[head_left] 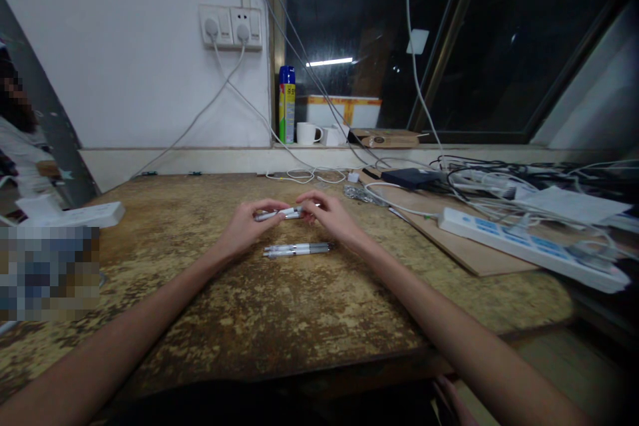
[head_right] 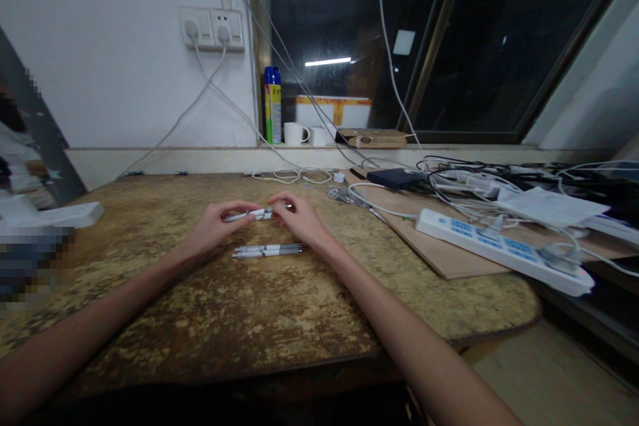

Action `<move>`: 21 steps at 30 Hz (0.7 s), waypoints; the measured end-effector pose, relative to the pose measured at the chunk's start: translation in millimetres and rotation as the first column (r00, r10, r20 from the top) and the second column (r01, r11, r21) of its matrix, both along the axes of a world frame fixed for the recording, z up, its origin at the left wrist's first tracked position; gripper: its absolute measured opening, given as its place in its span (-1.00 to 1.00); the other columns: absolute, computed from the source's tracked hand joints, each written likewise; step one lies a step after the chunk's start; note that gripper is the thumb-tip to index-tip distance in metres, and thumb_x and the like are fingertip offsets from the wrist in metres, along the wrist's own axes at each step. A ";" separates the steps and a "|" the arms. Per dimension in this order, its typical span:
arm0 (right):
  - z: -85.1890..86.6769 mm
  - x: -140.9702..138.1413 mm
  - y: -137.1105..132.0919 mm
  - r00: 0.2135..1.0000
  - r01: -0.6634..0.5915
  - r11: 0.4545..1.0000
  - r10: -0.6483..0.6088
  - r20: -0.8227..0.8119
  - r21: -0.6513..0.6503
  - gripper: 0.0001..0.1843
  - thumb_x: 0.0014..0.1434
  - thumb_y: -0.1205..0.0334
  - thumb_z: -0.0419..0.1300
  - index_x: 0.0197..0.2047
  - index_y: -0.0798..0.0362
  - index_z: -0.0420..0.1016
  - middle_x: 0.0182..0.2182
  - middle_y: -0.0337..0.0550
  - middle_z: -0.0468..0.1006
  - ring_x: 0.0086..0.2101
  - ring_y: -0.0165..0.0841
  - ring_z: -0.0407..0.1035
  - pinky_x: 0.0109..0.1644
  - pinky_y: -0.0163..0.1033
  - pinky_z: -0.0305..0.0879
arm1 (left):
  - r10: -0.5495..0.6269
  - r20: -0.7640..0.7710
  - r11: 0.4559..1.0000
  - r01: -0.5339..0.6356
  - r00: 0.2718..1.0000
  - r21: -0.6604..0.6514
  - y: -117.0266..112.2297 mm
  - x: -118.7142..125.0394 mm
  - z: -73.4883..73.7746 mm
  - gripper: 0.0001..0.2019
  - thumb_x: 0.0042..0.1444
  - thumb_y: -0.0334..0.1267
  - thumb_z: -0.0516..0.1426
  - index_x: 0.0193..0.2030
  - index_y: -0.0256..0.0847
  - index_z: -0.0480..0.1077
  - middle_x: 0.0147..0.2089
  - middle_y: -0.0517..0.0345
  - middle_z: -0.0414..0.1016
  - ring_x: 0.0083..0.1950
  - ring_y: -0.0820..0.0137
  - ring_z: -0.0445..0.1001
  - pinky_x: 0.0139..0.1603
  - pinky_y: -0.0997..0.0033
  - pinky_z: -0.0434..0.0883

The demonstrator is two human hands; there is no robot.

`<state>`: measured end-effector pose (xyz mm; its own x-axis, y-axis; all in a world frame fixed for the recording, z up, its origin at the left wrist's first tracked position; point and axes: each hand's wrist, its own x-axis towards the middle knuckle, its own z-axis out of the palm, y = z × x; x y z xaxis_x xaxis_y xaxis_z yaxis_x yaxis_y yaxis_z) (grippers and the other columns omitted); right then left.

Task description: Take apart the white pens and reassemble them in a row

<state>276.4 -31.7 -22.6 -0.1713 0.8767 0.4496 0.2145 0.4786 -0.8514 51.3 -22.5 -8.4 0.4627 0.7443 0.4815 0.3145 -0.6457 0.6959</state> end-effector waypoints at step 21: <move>1.9 -1.1 -2.3 0.997 -0.076 0.995 0.076 -0.001 -0.070 -0.72 0.32 0.10 0.09 -0.08 0.08 0.51 -0.53 -0.27 0.46 -0.50 -0.37 0.33 -0.35 -0.25 0.24 | 0.004 -0.008 1.000 -0.004 1.000 0.014 -1.8 -0.1 1.1 -0.71 0.23 -0.07 0.25 0.01 -0.13 0.63 0.01 0.06 0.68 0.04 0.20 0.60 0.14 0.22 0.44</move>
